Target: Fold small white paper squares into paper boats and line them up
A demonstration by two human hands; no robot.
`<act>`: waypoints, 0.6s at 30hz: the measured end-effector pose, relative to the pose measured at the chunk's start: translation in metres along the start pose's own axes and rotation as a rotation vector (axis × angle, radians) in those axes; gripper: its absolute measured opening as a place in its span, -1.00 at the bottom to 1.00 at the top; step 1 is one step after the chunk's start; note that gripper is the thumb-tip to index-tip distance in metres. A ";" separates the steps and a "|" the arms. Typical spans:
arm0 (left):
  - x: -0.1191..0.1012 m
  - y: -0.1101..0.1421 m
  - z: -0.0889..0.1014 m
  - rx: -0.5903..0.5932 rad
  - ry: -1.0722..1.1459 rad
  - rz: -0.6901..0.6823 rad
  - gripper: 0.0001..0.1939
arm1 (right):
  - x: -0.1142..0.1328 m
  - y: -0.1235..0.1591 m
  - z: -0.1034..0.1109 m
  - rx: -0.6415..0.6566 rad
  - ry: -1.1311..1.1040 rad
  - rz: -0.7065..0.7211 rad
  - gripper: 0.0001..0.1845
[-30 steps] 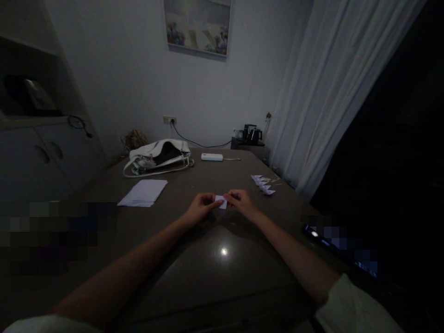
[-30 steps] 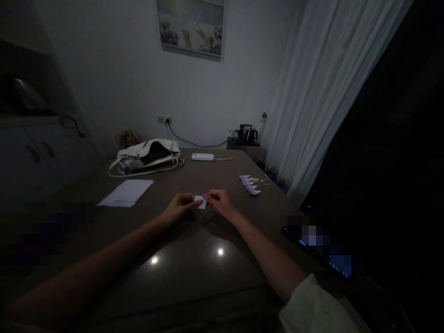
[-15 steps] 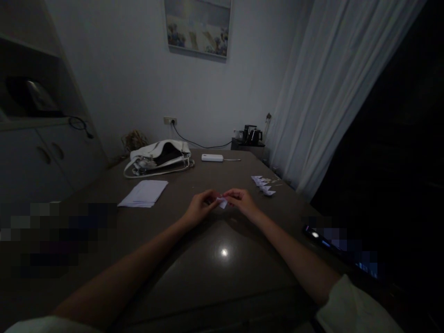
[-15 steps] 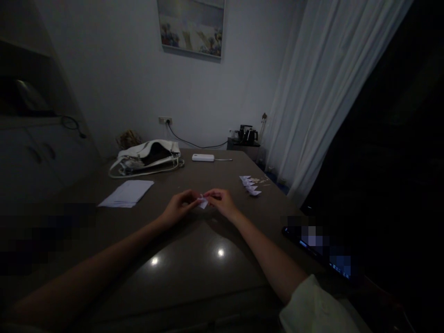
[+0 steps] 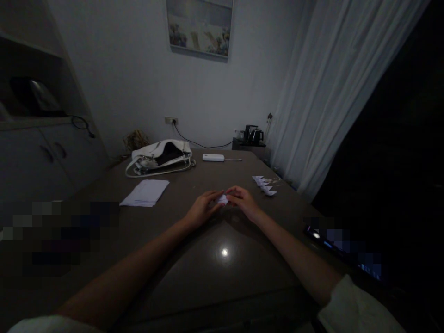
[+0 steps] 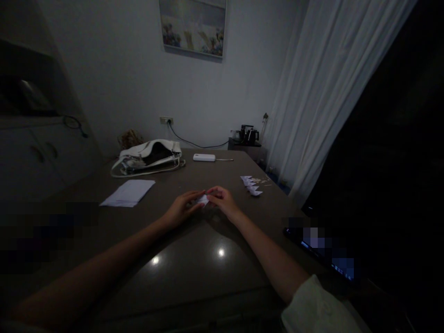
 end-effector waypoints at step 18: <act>-0.003 0.001 -0.002 0.083 -0.094 -0.027 -0.60 | -0.005 -0.001 -0.003 0.085 -0.025 0.007 -0.71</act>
Point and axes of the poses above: each hand's wrist, its own y-axis away from the middle knuckle, its own z-axis out of the back of the hand, x = y × z, the point moved 5 cm from there along -y, towards the middle knuckle, and after that the axes turned 15 degrees about -y, right-handed, at the moved point
